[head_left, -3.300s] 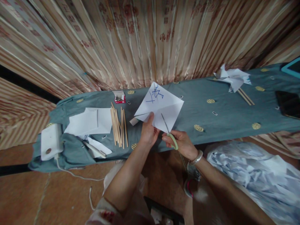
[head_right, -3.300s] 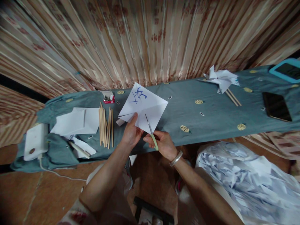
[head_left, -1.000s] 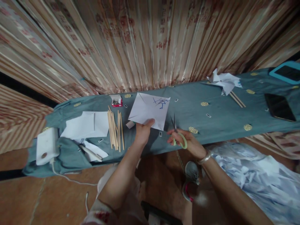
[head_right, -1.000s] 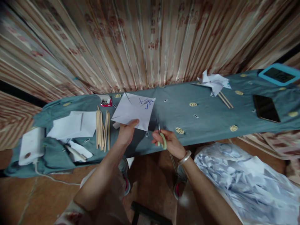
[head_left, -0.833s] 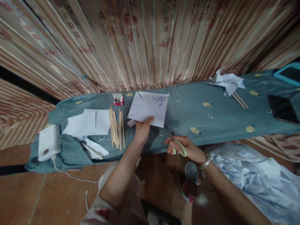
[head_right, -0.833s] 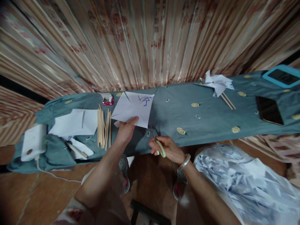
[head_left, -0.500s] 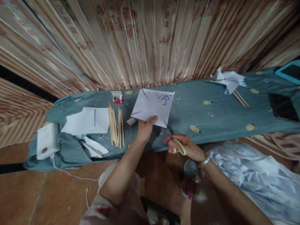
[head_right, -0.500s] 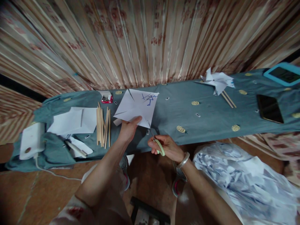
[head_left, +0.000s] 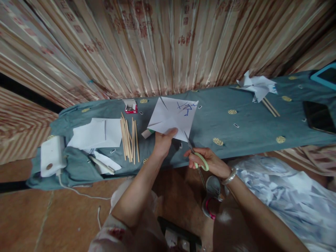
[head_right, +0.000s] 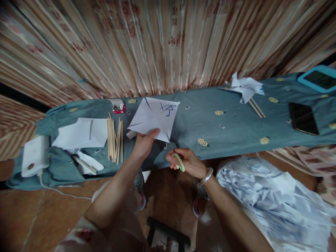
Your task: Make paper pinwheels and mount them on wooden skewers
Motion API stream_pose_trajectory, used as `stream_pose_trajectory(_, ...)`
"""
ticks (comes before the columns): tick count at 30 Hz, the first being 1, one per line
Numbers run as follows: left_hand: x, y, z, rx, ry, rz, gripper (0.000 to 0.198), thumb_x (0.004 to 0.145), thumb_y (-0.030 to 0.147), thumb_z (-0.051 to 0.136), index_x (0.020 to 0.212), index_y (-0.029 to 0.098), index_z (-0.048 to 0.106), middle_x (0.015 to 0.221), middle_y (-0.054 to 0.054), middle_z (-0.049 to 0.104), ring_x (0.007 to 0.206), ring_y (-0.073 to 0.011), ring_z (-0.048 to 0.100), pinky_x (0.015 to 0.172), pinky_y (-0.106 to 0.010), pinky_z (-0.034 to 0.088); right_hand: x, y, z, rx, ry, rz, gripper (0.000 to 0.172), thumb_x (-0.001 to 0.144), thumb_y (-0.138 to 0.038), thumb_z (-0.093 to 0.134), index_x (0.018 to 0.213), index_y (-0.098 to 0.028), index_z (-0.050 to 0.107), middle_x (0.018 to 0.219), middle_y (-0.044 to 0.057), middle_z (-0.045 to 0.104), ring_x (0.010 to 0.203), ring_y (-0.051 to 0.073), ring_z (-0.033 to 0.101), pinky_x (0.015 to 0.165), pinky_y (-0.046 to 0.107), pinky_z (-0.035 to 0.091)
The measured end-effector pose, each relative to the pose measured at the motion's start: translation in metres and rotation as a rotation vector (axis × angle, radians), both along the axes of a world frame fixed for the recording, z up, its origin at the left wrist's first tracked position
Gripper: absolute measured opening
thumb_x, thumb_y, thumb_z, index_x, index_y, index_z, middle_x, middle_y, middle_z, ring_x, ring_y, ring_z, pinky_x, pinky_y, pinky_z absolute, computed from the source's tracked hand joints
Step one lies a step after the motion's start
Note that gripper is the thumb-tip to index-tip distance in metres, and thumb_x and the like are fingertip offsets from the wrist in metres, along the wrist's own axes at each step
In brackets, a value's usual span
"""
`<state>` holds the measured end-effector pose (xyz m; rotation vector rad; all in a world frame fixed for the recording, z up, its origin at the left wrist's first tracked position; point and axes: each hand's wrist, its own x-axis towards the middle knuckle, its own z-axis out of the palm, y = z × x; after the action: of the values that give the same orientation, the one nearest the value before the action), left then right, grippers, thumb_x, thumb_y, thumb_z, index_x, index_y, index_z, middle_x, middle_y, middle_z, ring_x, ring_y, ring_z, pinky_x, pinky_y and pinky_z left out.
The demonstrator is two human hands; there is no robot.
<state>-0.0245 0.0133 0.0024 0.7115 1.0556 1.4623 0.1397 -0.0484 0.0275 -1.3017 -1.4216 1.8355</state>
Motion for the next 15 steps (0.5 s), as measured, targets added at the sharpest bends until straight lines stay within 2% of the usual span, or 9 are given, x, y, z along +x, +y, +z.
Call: stream_pose_trajectory(15,-0.0003,-0.0016,0.0008,0.034,0.013,-0.022,0.05,0.055,0.022,0.077,0.103,0.017,0.064,0.092,-0.005,0.072,0.085,-0.0195,0.064,0.087,-0.037,0.048,0.0007,0.0001,0.0002,-0.003,-0.001,0.004,0.053,0.067,-0.065,0.069,0.083,-0.014,0.067,0.06,0.0,0.061,0.054,0.009,0.055,0.052,0.022,0.044)
